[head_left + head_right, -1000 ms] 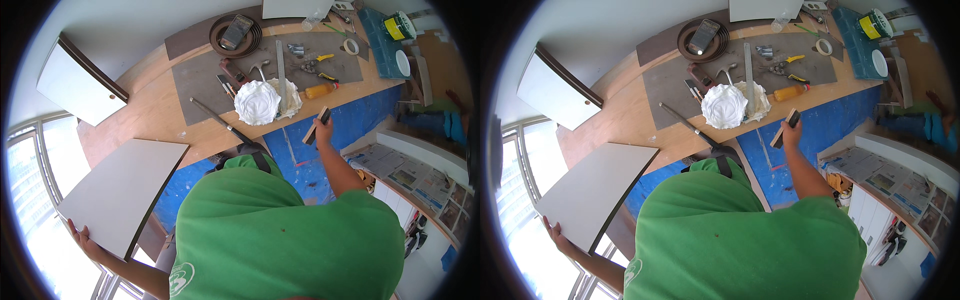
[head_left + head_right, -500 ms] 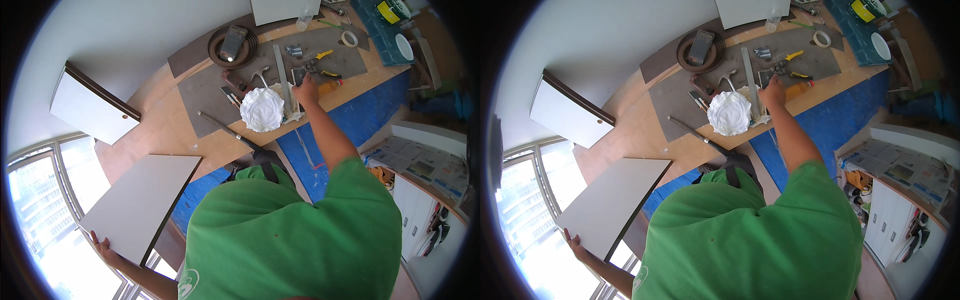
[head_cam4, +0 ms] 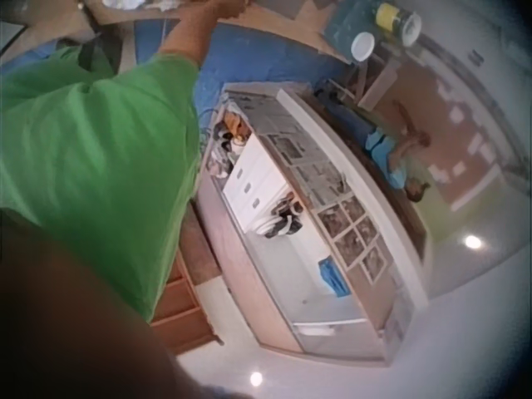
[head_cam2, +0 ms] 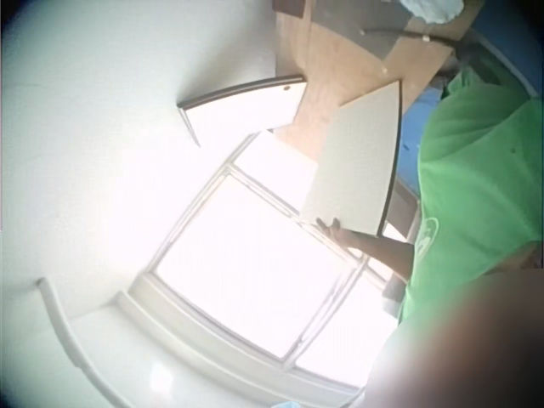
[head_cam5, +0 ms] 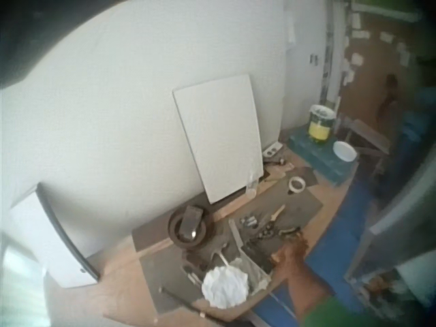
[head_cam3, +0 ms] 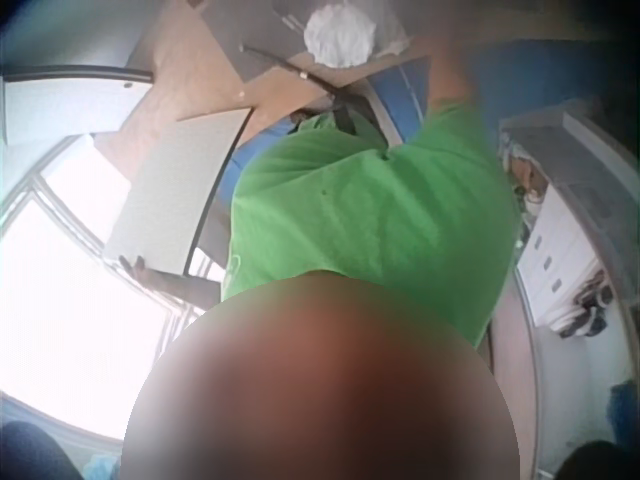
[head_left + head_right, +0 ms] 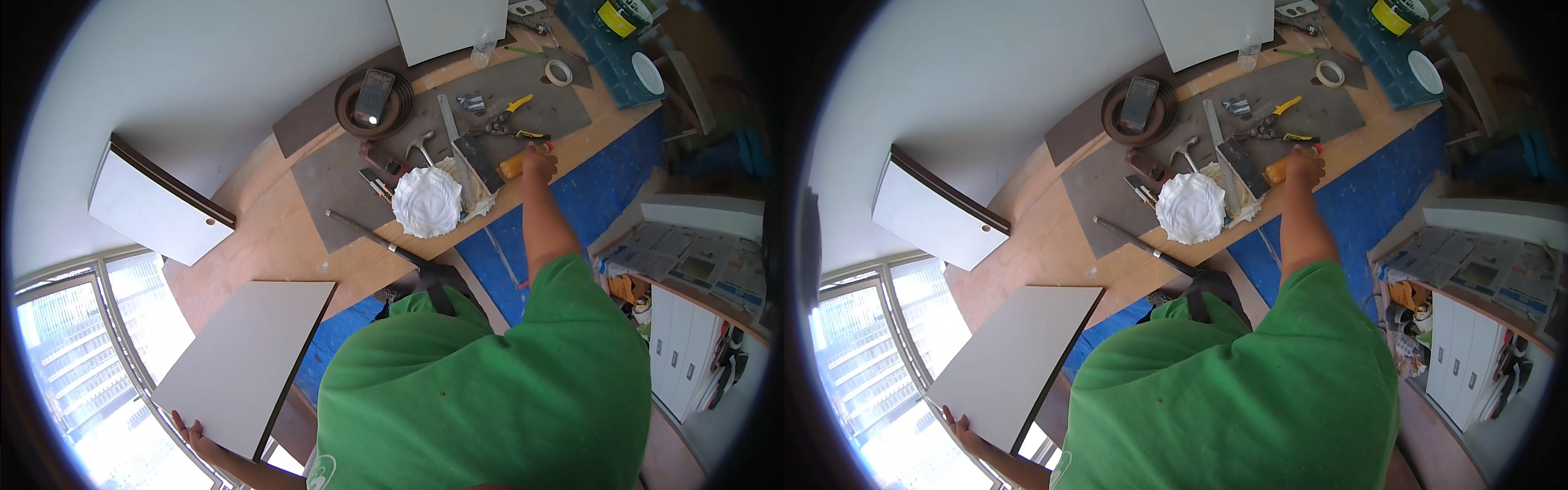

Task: The person wipes a rectangular wood panel with a white cloth, then sands the edges of the panel with a sanding block. The person handles the panel and sanding block by hand, working on a workbench in a workshop.

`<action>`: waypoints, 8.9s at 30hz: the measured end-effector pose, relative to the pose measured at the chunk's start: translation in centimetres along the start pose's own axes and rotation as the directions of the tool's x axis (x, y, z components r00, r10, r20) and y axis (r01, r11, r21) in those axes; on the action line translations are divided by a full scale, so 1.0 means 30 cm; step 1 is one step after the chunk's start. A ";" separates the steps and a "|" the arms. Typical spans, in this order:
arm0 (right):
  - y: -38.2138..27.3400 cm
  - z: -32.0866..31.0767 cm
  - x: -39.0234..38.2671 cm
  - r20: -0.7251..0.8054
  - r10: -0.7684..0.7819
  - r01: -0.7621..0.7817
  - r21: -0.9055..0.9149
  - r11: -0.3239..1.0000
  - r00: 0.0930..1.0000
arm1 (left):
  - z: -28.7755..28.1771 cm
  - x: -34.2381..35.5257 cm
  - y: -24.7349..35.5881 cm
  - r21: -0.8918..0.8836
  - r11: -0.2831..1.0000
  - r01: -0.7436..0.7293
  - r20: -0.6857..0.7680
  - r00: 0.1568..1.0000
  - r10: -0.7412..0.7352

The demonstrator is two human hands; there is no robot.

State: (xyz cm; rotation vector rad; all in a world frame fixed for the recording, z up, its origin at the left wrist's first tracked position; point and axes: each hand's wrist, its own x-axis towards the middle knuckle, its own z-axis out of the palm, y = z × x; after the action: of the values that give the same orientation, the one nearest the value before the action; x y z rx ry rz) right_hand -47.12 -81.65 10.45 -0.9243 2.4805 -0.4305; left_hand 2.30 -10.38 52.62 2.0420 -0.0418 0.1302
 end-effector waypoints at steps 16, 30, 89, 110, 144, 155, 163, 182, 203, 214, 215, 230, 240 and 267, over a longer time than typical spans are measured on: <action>0.141 0.057 0.037 0.159 -0.180 0.033 0.655 0.755 0.971 | 0.043 -0.035 0.066 0.089 0.995 0.035 -0.003 0.999 -0.034; -0.297 0.298 -0.542 0.395 -0.834 0.358 0.769 0.530 0.385 | 0.081 -0.062 0.084 -0.020 0.998 0.063 -0.033 0.997 -0.064; 0.108 0.272 -0.597 0.854 -0.520 0.756 0.327 0.567 0.021 | 0.273 -0.363 -0.045 -0.850 0.404 0.339 0.116 0.868 -0.483; -0.092 -0.001 -0.566 0.972 -0.218 0.933 -0.007 0.359 0.091 | 0.453 -0.689 -0.785 -0.870 0.111 0.480 0.261 0.639 -0.723; -0.083 -0.102 -0.804 0.995 -0.037 0.968 -0.084 0.235 0.095 | 0.861 -0.801 -1.299 -0.870 0.137 0.473 0.061 0.380 -0.923; -0.012 -0.114 -0.717 0.985 -0.071 0.969 -0.138 0.207 0.156 | 0.702 -0.866 -1.259 -0.608 0.291 0.739 0.084 0.424 -0.902; -0.027 -0.106 -0.755 0.986 -0.068 0.969 -0.134 0.207 0.151 | 0.757 -1.003 -1.256 -0.402 0.427 0.810 0.161 0.522 -0.838; -0.096 -0.047 -0.811 0.999 -0.006 0.995 -0.045 0.086 0.046 | 0.799 -1.169 -1.197 0.184 0.769 0.612 0.334 0.697 -0.635; -0.075 -0.090 -0.787 0.996 -0.033 0.989 -0.080 0.127 0.084 | 0.739 -1.068 -1.160 0.480 0.783 0.395 0.470 0.638 -0.610; 0.037 0.004 -0.807 1.000 -0.004 0.965 -0.023 0.261 0.025 | 0.725 -0.978 -1.037 0.685 0.666 0.296 0.421 0.586 -0.693; 0.042 0.005 -0.804 1.000 -0.008 0.961 -0.021 0.276 0.024 | 0.732 -0.972 -1.027 0.706 0.656 0.268 0.421 0.586 -0.692; 0.097 0.011 -0.806 0.999 -0.014 0.934 -0.031 0.355 0.039 | 0.736 -0.882 -0.896 0.611 0.786 0.092 0.487 0.739 -0.465; 0.058 -0.110 -1.667 0.890 -0.163 0.029 0.194 0.981 -0.427 | 0.928 -0.586 -0.194 -0.268 0.919 -0.289 0.585 0.709 0.394; 0.310 -0.156 -0.977 0.983 -0.122 0.989 0.143 0.042 -0.137 | 0.491 -0.596 -0.509 -0.116 0.696 0.709 0.675 0.570 -0.468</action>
State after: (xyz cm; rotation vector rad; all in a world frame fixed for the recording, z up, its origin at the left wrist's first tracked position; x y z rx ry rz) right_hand -34.81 -54.49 19.33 -2.1760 0.5655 0.8979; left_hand -13.06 -16.97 30.45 1.5157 0.2303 -0.9214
